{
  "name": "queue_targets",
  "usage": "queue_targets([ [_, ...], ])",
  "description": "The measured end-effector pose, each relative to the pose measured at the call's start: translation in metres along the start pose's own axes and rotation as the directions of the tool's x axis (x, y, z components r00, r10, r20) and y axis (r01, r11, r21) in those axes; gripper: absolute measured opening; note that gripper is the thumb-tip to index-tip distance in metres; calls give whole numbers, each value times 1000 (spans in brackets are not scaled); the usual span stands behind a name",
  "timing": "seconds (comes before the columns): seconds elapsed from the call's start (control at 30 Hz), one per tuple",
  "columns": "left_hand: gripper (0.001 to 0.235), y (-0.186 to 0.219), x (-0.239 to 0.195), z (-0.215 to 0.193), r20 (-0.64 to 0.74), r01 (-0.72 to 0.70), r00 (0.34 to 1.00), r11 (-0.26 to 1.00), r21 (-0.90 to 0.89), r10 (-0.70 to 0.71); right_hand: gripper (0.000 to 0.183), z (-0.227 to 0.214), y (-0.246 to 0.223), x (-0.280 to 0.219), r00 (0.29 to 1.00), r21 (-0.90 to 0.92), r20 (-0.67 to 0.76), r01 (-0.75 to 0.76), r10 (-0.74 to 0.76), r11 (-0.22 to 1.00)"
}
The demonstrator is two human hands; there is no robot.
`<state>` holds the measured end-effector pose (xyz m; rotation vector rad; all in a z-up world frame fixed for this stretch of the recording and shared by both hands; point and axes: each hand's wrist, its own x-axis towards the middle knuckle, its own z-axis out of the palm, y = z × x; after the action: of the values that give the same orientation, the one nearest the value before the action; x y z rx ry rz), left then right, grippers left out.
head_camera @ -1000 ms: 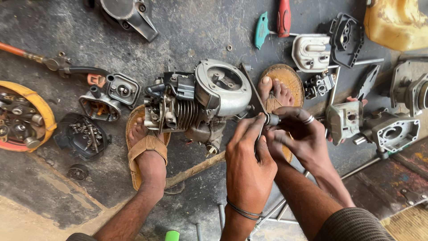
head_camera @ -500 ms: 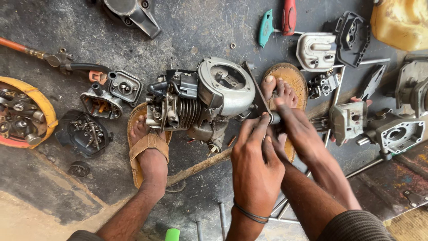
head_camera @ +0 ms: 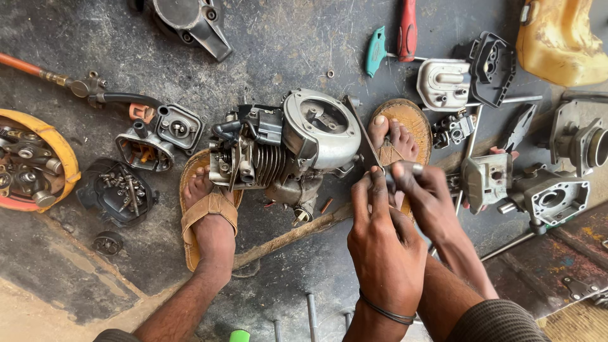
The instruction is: The person sits on the floor and uses a wrench to tighten bolts on a disassembled motorcycle engine block. They then switch to a screwdriver to adjust components on the side of the engine. Various engine parts and tools are scattered around the workspace.
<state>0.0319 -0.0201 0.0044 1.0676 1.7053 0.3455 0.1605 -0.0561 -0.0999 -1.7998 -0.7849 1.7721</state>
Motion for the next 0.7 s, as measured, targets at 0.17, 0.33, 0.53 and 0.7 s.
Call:
queue_targets([
  [0.17, 53, -4, -3, 3, -32, -41, 999, 999, -2, 41, 55, 4, -6, 11, 956, 179, -50, -275, 288, 945],
  [0.33, 58, -6, -3, 1, -36, -65, 997, 998, 15, 65, 44, -9, -19, -3, 998, 168, -28, 57, -53, 984],
  [0.53, 51, -11, -7, 8, -111, -99, 988, 994, 45, 103, 34, -1, -9, -4, 992, 137, -84, 110, -99, 985],
  [0.7, 48, -17, -8, 14, -196, -185, 960, 980, 80, 197, 25, 4, -9, -1, 997, 69, -65, 52, -48, 996],
])
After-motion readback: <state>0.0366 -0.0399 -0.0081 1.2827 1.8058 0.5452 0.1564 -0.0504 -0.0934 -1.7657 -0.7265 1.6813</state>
